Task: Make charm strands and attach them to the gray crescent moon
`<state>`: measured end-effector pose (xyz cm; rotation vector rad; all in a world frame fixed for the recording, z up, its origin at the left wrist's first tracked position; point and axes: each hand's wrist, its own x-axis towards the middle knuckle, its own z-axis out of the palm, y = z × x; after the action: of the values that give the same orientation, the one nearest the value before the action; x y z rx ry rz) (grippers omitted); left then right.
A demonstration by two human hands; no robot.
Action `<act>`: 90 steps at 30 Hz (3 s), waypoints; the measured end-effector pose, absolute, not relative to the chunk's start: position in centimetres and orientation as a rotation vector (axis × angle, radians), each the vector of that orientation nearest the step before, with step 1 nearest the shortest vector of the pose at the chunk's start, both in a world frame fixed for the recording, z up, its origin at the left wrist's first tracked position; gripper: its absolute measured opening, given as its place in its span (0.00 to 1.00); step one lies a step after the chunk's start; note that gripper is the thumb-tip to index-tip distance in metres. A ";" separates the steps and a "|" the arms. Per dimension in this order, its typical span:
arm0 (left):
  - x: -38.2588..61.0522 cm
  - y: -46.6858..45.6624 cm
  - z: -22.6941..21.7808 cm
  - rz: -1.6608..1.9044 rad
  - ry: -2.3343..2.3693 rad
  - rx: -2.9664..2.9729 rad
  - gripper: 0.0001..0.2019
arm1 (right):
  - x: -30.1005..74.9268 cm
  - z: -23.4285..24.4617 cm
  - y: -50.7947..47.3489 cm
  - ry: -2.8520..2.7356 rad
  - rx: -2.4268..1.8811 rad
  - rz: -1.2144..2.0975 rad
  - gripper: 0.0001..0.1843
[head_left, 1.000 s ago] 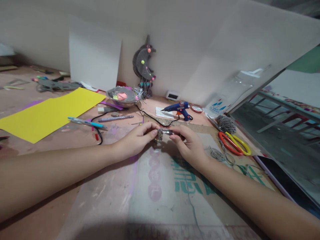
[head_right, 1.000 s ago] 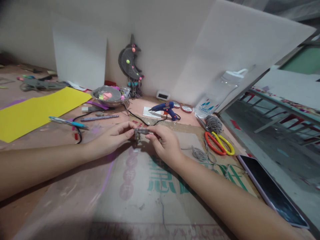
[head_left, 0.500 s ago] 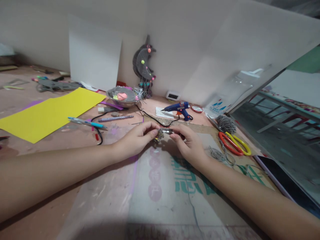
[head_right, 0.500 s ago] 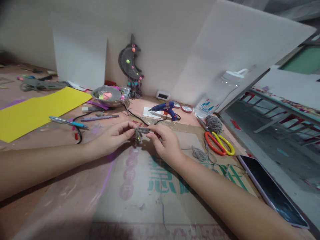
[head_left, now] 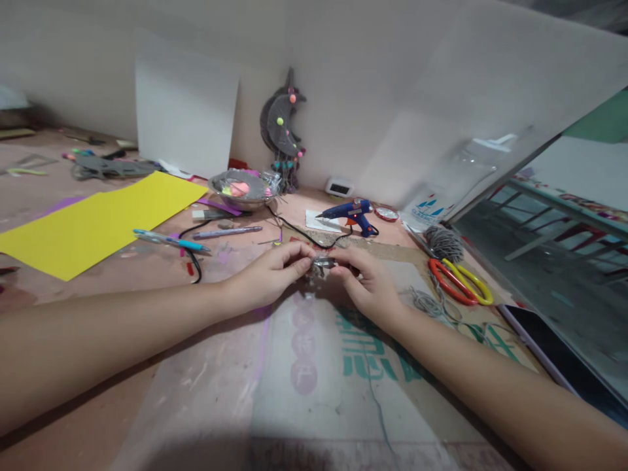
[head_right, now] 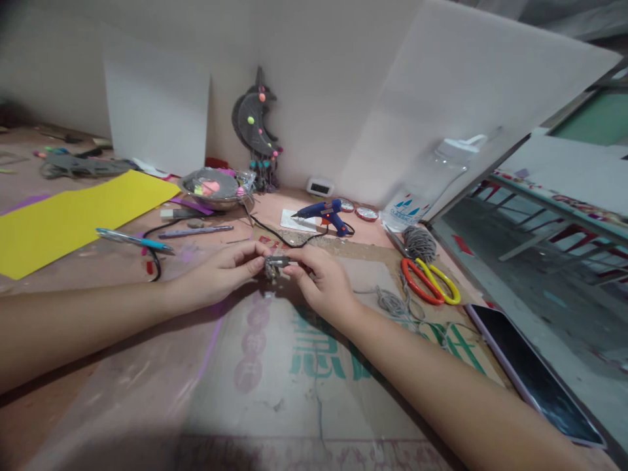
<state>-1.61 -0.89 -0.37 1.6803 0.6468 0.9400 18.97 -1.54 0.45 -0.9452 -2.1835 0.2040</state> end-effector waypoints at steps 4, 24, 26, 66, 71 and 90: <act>-1.6 -0.8 -0.5 0.944 0.646 1.685 0.09 | 19.0 0.4 -1.5 -2.185 -0.944 0.209 0.11; -1.5 -0.9 -0.3 0.978 0.656 1.577 0.08 | 18.8 0.6 -1.6 -2.131 -1.005 0.228 0.10; -1.5 -0.9 -0.2 0.992 0.650 1.545 0.08 | 18.9 0.7 -1.7 -2.104 -1.020 0.222 0.11; -1.7 -1.2 0.1 0.916 0.961 1.806 0.08 | 18.7 0.4 -1.4 -1.784 -1.211 0.376 0.06; -1.7 -1.2 0.3 0.938 0.936 1.810 0.09 | 18.3 0.8 -2.1 -1.953 -1.159 0.365 0.07; -1.6 -1.3 0.3 0.938 0.962 1.901 0.06 | 18.4 0.7 -2.4 -2.007 -0.999 0.368 0.07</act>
<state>-1.60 -1.35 0.29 1.9009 0.9622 0.9380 18.35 -2.42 0.70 -0.9994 -2.0070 0.3678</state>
